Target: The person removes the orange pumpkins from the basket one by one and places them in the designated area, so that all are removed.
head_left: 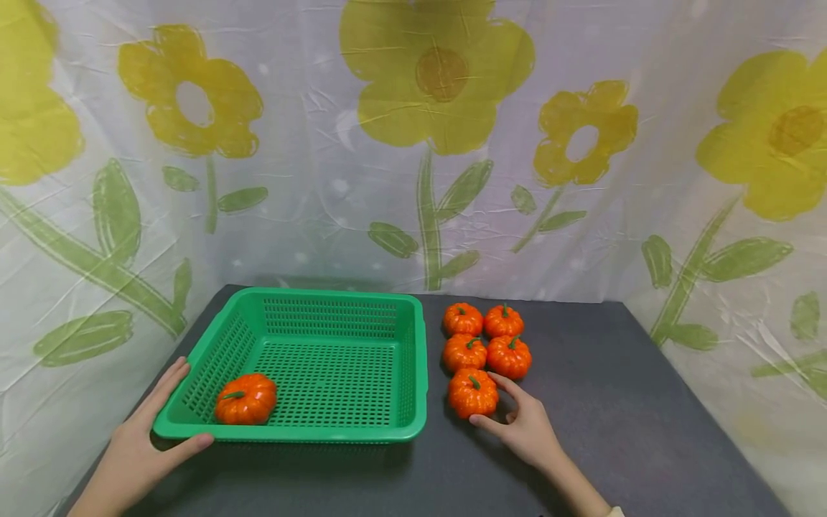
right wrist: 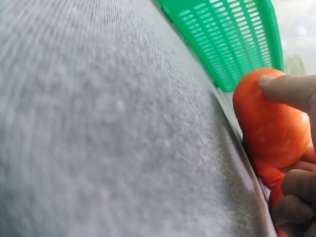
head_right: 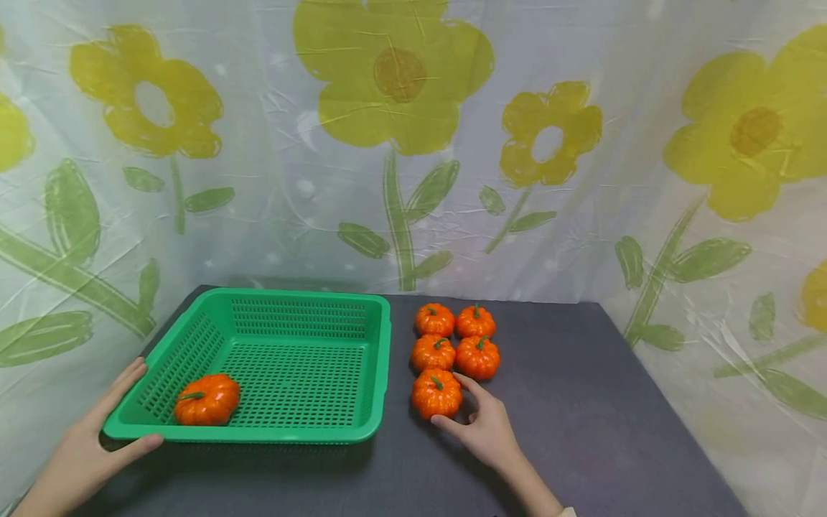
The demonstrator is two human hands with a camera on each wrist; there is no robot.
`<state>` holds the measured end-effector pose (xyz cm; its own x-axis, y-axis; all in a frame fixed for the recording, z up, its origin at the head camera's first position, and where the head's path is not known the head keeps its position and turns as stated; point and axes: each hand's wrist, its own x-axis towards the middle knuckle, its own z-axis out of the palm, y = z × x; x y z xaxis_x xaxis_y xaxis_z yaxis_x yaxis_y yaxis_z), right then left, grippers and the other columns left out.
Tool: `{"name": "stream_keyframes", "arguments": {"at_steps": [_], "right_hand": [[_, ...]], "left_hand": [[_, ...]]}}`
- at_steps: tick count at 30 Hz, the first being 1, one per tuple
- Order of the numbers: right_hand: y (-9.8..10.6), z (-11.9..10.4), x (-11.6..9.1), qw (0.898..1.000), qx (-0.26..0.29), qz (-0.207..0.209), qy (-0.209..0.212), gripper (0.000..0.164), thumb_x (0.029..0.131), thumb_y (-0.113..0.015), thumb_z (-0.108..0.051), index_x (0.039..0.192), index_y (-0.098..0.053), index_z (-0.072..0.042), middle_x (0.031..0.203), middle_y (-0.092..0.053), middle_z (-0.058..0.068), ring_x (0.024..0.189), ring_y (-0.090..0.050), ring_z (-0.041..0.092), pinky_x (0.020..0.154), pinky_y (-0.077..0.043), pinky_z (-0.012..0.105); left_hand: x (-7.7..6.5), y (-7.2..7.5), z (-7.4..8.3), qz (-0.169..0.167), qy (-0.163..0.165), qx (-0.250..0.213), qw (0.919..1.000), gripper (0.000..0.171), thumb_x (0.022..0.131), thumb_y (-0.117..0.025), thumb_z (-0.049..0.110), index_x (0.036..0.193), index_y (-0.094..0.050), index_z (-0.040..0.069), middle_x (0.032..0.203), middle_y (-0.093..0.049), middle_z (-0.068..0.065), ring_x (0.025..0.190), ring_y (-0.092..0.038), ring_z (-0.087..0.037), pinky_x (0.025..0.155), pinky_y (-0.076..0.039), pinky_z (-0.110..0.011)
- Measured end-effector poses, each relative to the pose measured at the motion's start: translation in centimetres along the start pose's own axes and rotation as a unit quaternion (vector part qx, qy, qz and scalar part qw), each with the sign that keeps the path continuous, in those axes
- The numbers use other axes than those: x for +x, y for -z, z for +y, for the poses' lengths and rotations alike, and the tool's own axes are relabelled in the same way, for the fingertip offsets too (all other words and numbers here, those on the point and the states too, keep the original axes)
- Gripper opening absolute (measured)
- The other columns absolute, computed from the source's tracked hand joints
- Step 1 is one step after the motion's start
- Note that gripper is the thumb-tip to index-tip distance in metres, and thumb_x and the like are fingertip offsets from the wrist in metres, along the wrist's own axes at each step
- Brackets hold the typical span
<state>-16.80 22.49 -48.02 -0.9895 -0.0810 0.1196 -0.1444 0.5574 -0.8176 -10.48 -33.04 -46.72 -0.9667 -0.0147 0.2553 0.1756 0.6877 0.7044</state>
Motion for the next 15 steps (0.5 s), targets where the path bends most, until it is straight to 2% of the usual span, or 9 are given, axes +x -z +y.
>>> {"name": "stream_keyframes", "arguments": {"at_steps": [9,15], "right_hand": [[-0.35,0.29,0.08,1.000,-0.001,0.003,-0.004,0.078,0.079,-0.096,-0.030,0.147,-0.062,-0.012,0.140,-0.067,0.017,0.044,-0.024,0.005,0.044,-0.031,0.021],[-0.26,0.43,0.15,1.000,-0.004,-0.002,-0.002,0.077,0.079,-0.096,-0.029,0.147,-0.062,-0.014,0.140,-0.067,0.015,0.044,-0.023,0.003,0.045,-0.030,0.020]], "left_hand": [[0.07,-0.09,-0.22,-0.005,0.009,0.002,0.9999,0.106,0.092,-0.085,0.029,0.170,-0.015,0.042,0.172,-0.004,0.032,0.159,-0.005,-0.003,0.098,-0.027,-0.086],[0.05,-0.14,-0.16,-0.003,0.002,-0.002,1.0000,0.106,0.091,-0.086,0.028,0.170,-0.016,0.041,0.172,-0.004,0.031,0.156,-0.004,0.004,0.100,-0.024,-0.086]]}}
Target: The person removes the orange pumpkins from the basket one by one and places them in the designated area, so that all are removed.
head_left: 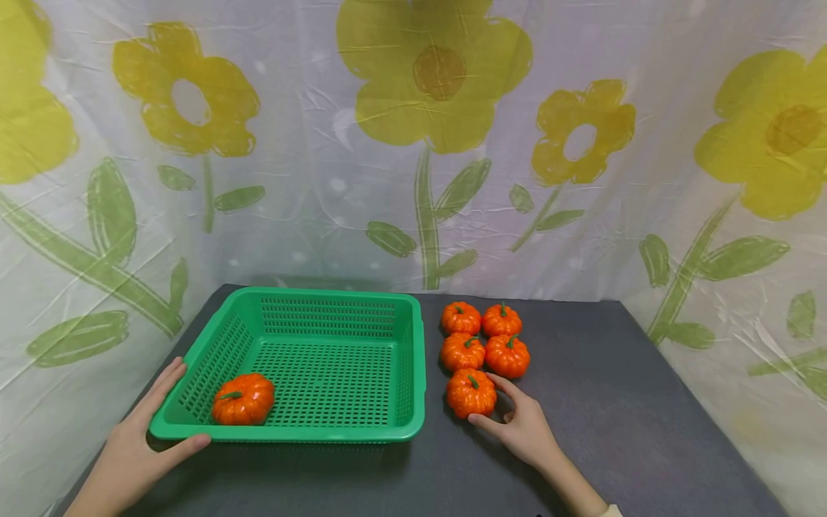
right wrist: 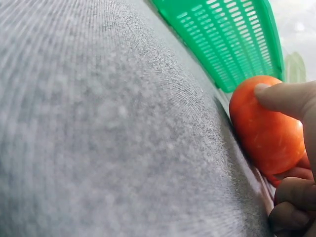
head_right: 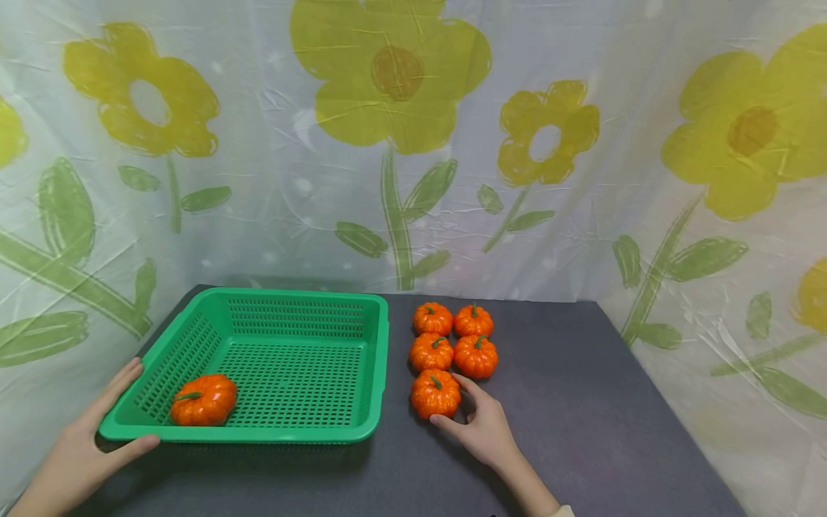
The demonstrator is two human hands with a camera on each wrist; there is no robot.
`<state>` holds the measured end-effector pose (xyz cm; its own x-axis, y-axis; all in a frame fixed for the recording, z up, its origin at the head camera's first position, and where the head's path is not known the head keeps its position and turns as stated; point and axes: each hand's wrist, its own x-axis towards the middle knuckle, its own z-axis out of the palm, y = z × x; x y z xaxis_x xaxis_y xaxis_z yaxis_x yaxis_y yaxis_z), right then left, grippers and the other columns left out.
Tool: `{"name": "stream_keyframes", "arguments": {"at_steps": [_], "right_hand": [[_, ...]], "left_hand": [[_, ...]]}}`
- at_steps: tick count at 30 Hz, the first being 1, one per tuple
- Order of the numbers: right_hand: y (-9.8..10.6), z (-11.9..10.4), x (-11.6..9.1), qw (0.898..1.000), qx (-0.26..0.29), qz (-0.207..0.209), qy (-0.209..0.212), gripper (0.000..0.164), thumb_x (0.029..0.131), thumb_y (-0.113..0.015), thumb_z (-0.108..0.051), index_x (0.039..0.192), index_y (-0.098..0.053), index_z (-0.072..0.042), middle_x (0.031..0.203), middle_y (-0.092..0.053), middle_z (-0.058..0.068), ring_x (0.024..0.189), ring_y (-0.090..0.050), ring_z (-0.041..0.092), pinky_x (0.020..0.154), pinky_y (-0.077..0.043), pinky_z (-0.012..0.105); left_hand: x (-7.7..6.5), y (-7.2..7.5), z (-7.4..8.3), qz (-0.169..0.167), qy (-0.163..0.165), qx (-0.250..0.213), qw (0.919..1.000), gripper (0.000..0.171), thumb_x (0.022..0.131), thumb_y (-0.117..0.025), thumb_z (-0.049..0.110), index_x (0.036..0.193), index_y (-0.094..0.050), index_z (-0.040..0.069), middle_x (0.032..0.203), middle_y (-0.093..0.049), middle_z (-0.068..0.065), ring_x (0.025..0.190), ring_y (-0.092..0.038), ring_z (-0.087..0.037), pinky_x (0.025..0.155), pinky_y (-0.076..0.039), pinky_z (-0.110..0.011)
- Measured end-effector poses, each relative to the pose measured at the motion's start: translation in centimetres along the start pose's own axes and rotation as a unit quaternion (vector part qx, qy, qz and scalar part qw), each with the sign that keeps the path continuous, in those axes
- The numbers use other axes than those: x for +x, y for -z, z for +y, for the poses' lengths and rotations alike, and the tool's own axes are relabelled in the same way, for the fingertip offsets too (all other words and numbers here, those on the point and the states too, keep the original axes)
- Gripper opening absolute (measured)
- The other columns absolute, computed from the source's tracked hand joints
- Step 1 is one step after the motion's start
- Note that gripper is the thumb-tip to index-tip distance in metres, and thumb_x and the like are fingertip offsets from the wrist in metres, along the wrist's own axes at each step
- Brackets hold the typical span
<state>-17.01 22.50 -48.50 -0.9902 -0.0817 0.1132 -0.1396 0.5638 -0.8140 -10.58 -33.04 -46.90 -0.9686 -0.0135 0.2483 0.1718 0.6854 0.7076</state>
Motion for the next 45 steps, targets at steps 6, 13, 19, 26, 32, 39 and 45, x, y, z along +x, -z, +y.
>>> {"name": "stream_keyframes", "arguments": {"at_steps": [6,13,19,26,32,39,45], "right_hand": [[0.05,0.01,0.09,1.000,-0.009,-0.001,0.016,0.075,0.080,-0.095,-0.031,0.146,-0.063,-0.013,0.138,-0.068,0.015,0.044,-0.024,0.000,0.046,-0.030,0.020],[0.06,0.24,0.09,1.000,-0.015,-0.006,0.015,0.077,0.079,-0.096,-0.032,0.147,-0.063,-0.015,0.139,-0.068,0.013,0.044,-0.025,0.001,0.046,-0.031,0.020],[0.02,0.43,0.09,1.000,-0.024,-0.008,0.015,0.079,0.078,-0.097,-0.032,0.147,-0.062,-0.015,0.141,-0.068,0.012,0.046,-0.026,0.003,0.047,-0.032,0.020],[0.07,0.40,0.10,1.000,-0.024,-0.009,0.012,0.080,0.078,-0.096,-0.033,0.148,-0.062,-0.015,0.140,-0.068,0.011,0.046,-0.026,0.003,0.048,-0.033,0.020],[0.10,0.31,0.06,1.000,-0.026,-0.003,0.016,0.080,0.078,-0.096,-0.032,0.148,-0.062,-0.015,0.139,-0.068,0.010,0.045,-0.026,0.003,0.047,-0.032,0.020],[0.03,0.30,-0.05,0.999,-0.012,0.004,0.036,0.080,0.080,-0.095,-0.029,0.148,-0.060,-0.008,0.142,-0.067,0.017,0.045,-0.023,0.000,0.045,-0.032,0.020],[0.14,0.06,-0.08,0.999,0.002,0.005,0.037,0.080,0.081,-0.095,-0.031,0.149,-0.060,-0.008,0.145,-0.066,0.013,0.047,-0.019,0.001,0.046,-0.030,0.020]], "left_hand": [[0.00,0.00,0.03,0.004,-0.003,-0.002,1.0000,0.107,0.091,-0.086,0.027,0.170,-0.016,0.041,0.172,-0.005,0.031,0.155,-0.004,0.007,0.102,-0.023,-0.086],[-0.02,0.02,0.02,0.006,-0.009,-0.003,0.9999,0.107,0.090,-0.086,0.026,0.171,-0.017,0.040,0.173,-0.005,0.030,0.153,-0.004,0.010,0.103,-0.021,-0.087],[-0.05,-0.03,0.03,0.006,-0.010,-0.007,0.9999,0.107,0.090,-0.087,0.026,0.171,-0.017,0.040,0.173,-0.005,0.029,0.152,-0.004,0.012,0.105,-0.019,-0.087],[0.01,-0.02,0.05,0.011,-0.014,-0.004,0.9998,0.107,0.090,-0.087,0.026,0.171,-0.018,0.039,0.173,-0.007,0.029,0.151,-0.005,0.014,0.106,-0.019,-0.086],[-0.05,-0.01,0.09,0.015,-0.019,-0.006,0.9997,0.108,0.089,-0.087,0.025,0.171,-0.018,0.038,0.174,-0.008,0.028,0.150,-0.006,0.016,0.109,-0.017,-0.085],[-0.12,0.03,0.25,0.012,-0.017,-0.006,0.9998,0.107,0.090,-0.087,0.025,0.171,-0.017,0.039,0.175,-0.007,0.025,0.150,-0.005,0.015,0.108,-0.017,-0.086],[-0.12,0.12,0.43,0.011,-0.020,-0.009,0.9997,0.107,0.090,-0.087,0.024,0.171,-0.018,0.038,0.175,-0.007,0.025,0.149,-0.005,0.016,0.107,-0.018,-0.086]]}}
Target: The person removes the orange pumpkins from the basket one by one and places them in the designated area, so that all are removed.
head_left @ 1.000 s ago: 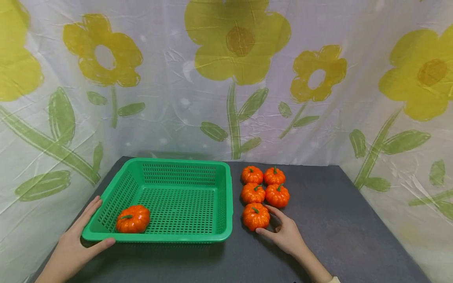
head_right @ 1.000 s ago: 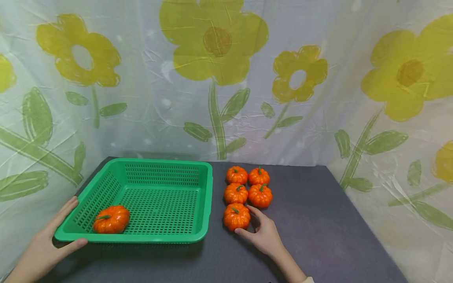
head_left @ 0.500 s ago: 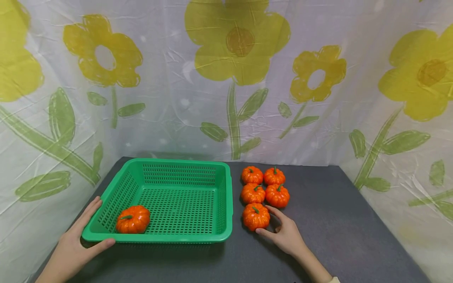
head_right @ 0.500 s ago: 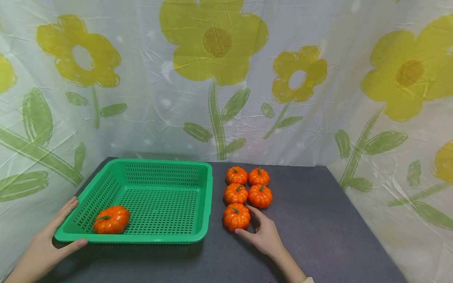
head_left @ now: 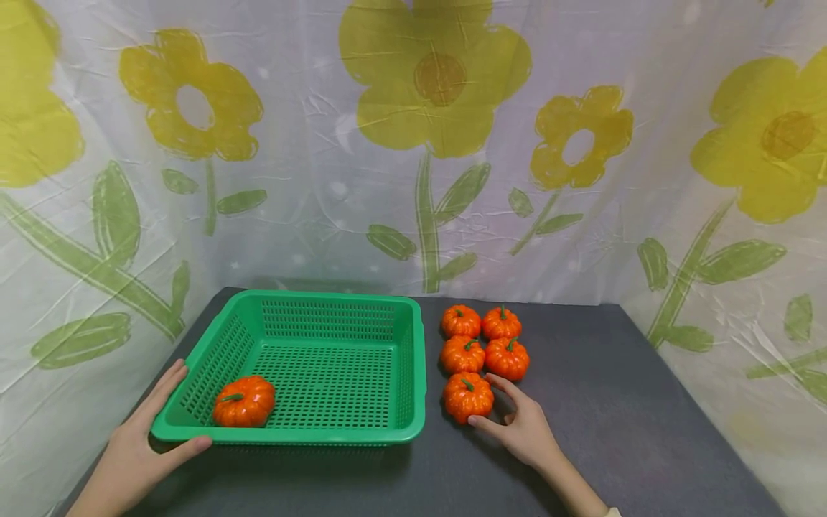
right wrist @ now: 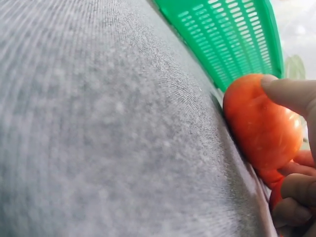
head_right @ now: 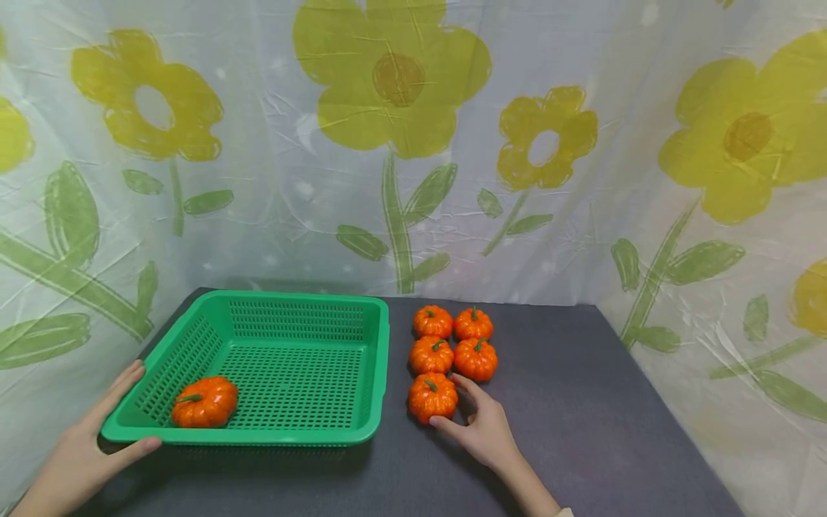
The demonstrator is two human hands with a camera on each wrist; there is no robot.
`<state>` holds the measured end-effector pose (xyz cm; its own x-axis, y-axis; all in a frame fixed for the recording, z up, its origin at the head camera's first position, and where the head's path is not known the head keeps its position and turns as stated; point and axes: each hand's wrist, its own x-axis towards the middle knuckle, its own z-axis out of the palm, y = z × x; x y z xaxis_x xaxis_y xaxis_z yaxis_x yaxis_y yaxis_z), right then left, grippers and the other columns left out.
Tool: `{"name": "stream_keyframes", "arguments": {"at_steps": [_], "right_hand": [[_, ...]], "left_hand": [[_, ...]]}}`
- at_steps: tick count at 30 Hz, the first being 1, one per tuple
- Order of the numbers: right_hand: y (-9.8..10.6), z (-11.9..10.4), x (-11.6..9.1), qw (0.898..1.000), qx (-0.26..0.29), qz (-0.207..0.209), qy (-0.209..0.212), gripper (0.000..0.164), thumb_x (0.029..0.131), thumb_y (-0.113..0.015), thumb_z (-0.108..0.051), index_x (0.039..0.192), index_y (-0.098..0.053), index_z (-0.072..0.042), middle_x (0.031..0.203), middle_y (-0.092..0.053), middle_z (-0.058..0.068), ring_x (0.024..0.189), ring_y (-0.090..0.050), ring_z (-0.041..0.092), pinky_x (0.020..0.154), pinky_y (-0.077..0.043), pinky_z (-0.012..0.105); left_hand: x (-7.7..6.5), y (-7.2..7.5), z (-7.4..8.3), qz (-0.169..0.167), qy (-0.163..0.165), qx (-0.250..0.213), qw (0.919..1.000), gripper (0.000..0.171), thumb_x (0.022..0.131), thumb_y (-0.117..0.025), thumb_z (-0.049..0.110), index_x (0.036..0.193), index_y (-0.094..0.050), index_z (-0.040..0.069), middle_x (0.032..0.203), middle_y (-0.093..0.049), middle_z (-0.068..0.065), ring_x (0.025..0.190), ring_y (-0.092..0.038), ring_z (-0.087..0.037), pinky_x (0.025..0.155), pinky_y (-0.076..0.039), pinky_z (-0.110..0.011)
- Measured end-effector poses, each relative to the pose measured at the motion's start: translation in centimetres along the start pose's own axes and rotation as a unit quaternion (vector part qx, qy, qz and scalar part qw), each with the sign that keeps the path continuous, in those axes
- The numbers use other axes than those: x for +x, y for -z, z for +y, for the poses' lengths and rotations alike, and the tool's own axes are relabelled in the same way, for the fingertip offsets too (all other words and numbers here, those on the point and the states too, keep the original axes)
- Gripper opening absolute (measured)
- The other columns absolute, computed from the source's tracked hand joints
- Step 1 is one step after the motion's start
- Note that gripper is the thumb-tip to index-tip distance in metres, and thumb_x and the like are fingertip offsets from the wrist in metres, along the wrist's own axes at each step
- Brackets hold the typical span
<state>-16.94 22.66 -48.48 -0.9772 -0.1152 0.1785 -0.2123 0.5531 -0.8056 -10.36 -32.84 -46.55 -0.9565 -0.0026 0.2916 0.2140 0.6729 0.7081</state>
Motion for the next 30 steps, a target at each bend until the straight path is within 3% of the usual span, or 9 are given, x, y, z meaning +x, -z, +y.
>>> {"name": "stream_keyframes", "arguments": {"at_steps": [10,14,16,17,22,24,28,30], "right_hand": [[1.2,-1.2,-0.3,1.000,0.009,0.030,0.003,0.076,0.080,-0.096,-0.026,0.147,-0.063,-0.014,0.142,-0.066,0.011,0.044,-0.024,-0.001,0.043,-0.029,0.021],[1.7,-1.9,0.0,0.999,0.007,0.037,0.008,0.076,0.080,-0.095,-0.025,0.147,-0.062,-0.014,0.141,-0.067,0.012,0.041,-0.020,-0.004,0.041,-0.028,0.021],[1.9,-2.2,0.1,0.999,0.007,0.037,0.009,0.075,0.081,-0.095,-0.026,0.148,-0.062,-0.014,0.139,-0.068,0.013,0.041,-0.020,-0.003,0.041,-0.028,0.021],[1.9,-2.5,0.2,0.999,0.007,0.034,0.009,0.075,0.081,-0.095,-0.027,0.148,-0.062,-0.015,0.129,-0.073,0.015,0.041,-0.019,-0.003,0.042,-0.028,0.021],[2.1,-3.7,1.1,0.999,-0.006,0.024,0.040,0.075,0.083,-0.093,-0.029,0.150,-0.060,-0.018,0.128,-0.074,0.013,0.043,-0.018,-0.002,0.043,-0.027,0.022],[2.2,-4.2,1.5,0.998,-0.010,0.024,0.058,0.076,0.084,-0.093,-0.029,0.151,-0.059,-0.019,0.140,-0.069,0.009,0.044,-0.017,-0.002,0.044,-0.026,0.021],[2.4,-5.4,2.2,0.996,-0.015,0.025,0.079,0.076,0.083,-0.094,-0.030,0.150,-0.059,-0.021,0.143,-0.068,0.008,0.046,-0.019,0.001,0.045,-0.026,0.022],[2.5,-5.9,2.6,0.996,-0.022,0.027,0.083,0.076,0.082,-0.094,-0.031,0.150,-0.060,-0.021,0.147,-0.065,0.007,0.052,-0.028,0.001,0.049,-0.034,0.022]], "left_hand": [[0.0,-0.2,0.1,-0.006,0.006,-0.001,1.0000,0.107,0.091,-0.086,0.026,0.171,-0.016,0.040,0.175,-0.006,0.026,0.152,-0.004,0.012,0.104,-0.020,-0.087],[0.1,-0.1,0.2,-0.008,0.009,0.000,0.9999,0.107,0.091,-0.086,0.027,0.171,-0.016,0.041,0.175,-0.006,0.025,0.154,-0.004,0.010,0.103,-0.021,-0.087],[0.1,-0.1,0.1,-0.010,0.013,0.004,0.9999,0.107,0.091,-0.086,0.028,0.170,-0.015,0.041,0.175,-0.005,0.026,0.155,-0.003,0.007,0.101,-0.023,-0.087],[0.1,-0.1,0.1,-0.011,0.015,0.006,0.9998,0.107,0.092,-0.085,0.029,0.170,-0.015,0.042,0.174,-0.005,0.026,0.156,-0.003,0.006,0.101,-0.024,-0.087],[0.1,0.1,0.1,-0.011,0.020,0.012,0.9997,0.106,0.092,-0.085,0.030,0.171,-0.014,0.041,0.174,-0.004,0.027,0.158,-0.002,0.002,0.099,-0.025,-0.086],[0.1,0.1,0.1,-0.011,0.020,0.013,0.9996,0.106,0.092,-0.085,0.030,0.171,-0.014,0.040,0.174,-0.004,0.027,0.157,-0.002,0.002,0.098,-0.026,-0.086],[0.1,0.1,0.1,-0.010,0.021,0.017,0.9996,0.106,0.092,-0.084,0.031,0.171,-0.014,0.040,0.172,-0.004,0.030,0.157,-0.003,0.002,0.097,-0.027,-0.085],[0.1,0.0,0.2,-0.010,0.023,0.018,0.9995,0.106,0.092,-0.085,0.032,0.171,-0.014,0.041,0.172,-0.004,0.031,0.158,-0.003,-0.001,0.097,-0.028,-0.085]]}}
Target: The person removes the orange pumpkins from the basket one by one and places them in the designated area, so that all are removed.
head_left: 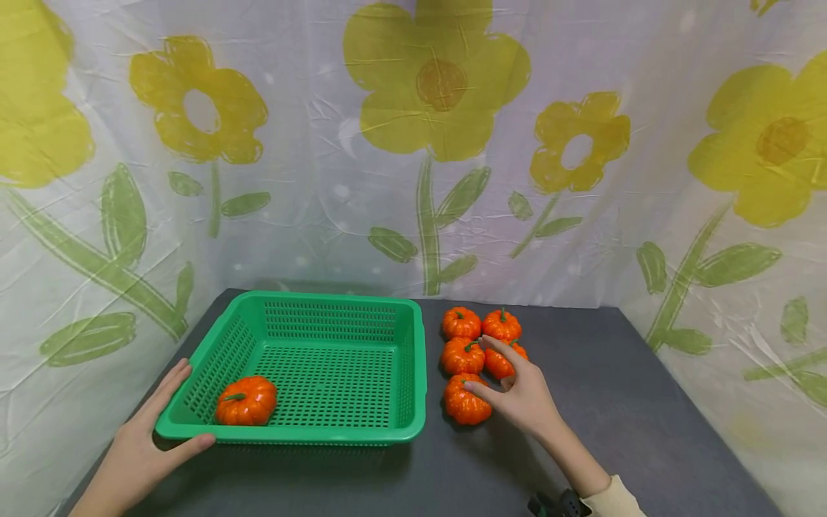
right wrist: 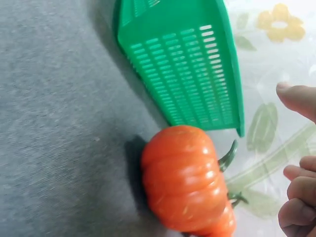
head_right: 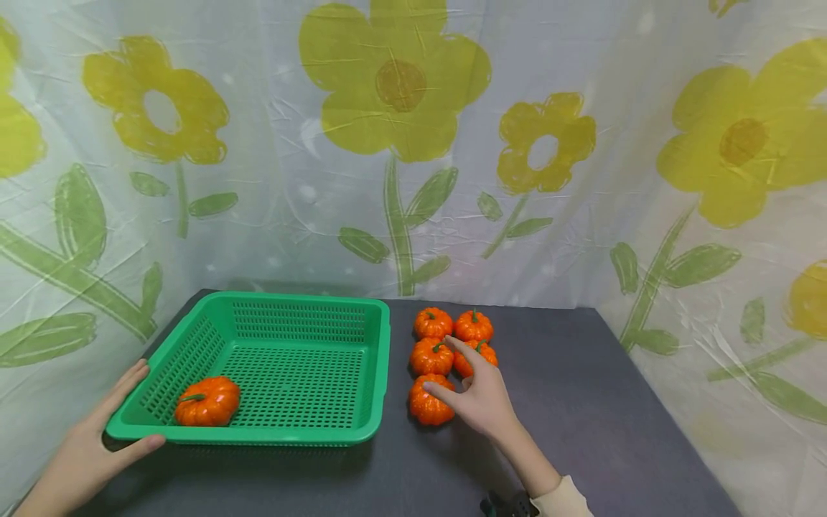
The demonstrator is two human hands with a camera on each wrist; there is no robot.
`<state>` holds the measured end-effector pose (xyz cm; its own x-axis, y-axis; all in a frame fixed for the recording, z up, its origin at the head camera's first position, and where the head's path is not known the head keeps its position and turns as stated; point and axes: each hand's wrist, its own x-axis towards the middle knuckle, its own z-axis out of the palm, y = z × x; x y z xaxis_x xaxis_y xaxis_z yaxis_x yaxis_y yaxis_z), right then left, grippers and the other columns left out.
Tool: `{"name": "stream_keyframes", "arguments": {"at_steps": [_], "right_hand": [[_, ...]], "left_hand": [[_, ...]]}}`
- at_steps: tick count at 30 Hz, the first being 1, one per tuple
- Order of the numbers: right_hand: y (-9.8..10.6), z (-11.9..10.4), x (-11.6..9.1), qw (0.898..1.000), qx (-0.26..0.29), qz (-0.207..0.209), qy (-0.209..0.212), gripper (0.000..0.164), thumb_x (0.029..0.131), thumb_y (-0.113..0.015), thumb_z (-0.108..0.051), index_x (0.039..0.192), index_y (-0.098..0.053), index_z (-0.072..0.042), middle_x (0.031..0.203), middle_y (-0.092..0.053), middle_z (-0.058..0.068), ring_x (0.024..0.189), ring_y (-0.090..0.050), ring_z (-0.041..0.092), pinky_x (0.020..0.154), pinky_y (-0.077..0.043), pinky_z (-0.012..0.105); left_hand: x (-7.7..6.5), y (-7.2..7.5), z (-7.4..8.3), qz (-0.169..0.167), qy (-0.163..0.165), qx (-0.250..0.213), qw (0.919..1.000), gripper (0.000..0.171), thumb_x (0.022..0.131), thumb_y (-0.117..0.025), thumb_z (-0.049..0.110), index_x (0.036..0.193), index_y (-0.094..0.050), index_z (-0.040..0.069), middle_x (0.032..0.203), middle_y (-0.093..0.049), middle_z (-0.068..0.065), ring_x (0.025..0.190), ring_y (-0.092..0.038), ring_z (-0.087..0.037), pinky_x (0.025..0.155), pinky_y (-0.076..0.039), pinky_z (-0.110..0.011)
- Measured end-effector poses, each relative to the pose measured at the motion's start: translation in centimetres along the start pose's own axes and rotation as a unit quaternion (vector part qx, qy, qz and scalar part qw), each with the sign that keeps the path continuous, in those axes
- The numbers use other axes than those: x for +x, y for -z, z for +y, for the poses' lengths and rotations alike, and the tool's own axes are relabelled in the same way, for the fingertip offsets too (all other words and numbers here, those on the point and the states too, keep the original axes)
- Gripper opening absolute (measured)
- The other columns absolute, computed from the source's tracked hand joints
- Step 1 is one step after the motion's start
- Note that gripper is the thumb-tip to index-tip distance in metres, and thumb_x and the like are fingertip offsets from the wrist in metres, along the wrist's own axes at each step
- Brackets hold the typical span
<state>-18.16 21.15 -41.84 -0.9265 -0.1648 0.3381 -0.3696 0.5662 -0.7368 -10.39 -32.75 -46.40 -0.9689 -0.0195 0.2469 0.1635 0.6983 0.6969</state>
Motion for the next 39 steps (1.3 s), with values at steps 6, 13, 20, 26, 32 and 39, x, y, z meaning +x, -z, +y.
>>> {"name": "stream_keyframes", "arguments": {"at_steps": [6,13,20,26,32,39], "right_hand": [[-0.2,-1.1,1.0,1.000,0.000,-0.010,0.008,0.075,0.084,-0.093,-0.035,0.149,-0.060,-0.024,0.124,-0.076,0.002,0.052,-0.030,0.002,0.052,-0.037,0.022],[-0.5,-2.3,2.3,0.999,0.024,-0.035,0.029,0.074,0.084,-0.093,-0.033,0.150,-0.059,-0.027,0.120,-0.076,0.002,0.042,-0.023,0.003,0.043,-0.030,0.024],[-1.0,-3.8,3.4,0.998,0.018,-0.059,0.031,0.075,0.085,-0.092,-0.038,0.151,-0.058,-0.029,0.141,-0.069,-0.002,0.045,-0.025,0.005,0.046,-0.033,0.024],[-1.5,-5.5,4.3,0.994,0.040,-0.086,0.046,0.073,0.087,-0.090,-0.036,0.152,-0.057,-0.032,0.151,-0.061,-0.007,0.043,-0.025,0.008,0.045,-0.031,0.024],[-2.3,-7.2,5.5,0.991,0.026,-0.102,0.084,0.075,0.088,-0.088,-0.037,0.155,-0.056,-0.027,0.133,-0.070,-0.003,0.043,-0.026,0.008,0.045,-0.029,0.025],[-3.3,-9.0,6.9,0.987,0.018,-0.130,0.090,0.075,0.089,-0.088,-0.037,0.155,-0.055,-0.025,0.053,-0.046,-0.007,0.043,-0.021,0.011,0.044,-0.027,0.025]], "left_hand": [[0.0,0.0,-0.2,-0.003,0.004,0.001,1.0000,0.106,0.093,-0.084,0.032,0.171,-0.013,0.041,0.172,-0.003,0.030,0.161,-0.003,-0.009,0.096,-0.028,-0.085],[0.0,-0.1,-0.3,0.000,-0.002,-0.009,1.0000,0.105,0.092,-0.085,0.030,0.170,-0.015,0.041,0.173,-0.005,0.030,0.159,-0.005,-0.003,0.097,-0.028,-0.085],[0.1,-0.2,-0.2,-0.005,0.001,-0.009,0.9999,0.105,0.093,-0.084,0.030,0.170,-0.014,0.042,0.173,-0.005,0.030,0.161,-0.006,-0.011,0.095,-0.029,-0.085],[0.1,-0.1,-0.2,-0.005,0.000,-0.018,0.9998,0.105,0.093,-0.084,0.029,0.170,-0.015,0.042,0.173,-0.004,0.030,0.160,-0.005,-0.007,0.097,-0.026,-0.087],[0.0,0.1,-0.1,-0.001,-0.011,-0.030,0.9995,0.105,0.092,-0.084,0.025,0.171,-0.016,0.040,0.176,-0.005,0.023,0.155,-0.004,0.006,0.101,-0.020,-0.089],[0.0,0.0,-0.2,0.002,-0.011,-0.027,0.9996,0.105,0.092,-0.085,0.026,0.171,-0.017,0.040,0.174,-0.005,0.029,0.156,-0.005,0.006,0.101,-0.022,-0.088]]}}
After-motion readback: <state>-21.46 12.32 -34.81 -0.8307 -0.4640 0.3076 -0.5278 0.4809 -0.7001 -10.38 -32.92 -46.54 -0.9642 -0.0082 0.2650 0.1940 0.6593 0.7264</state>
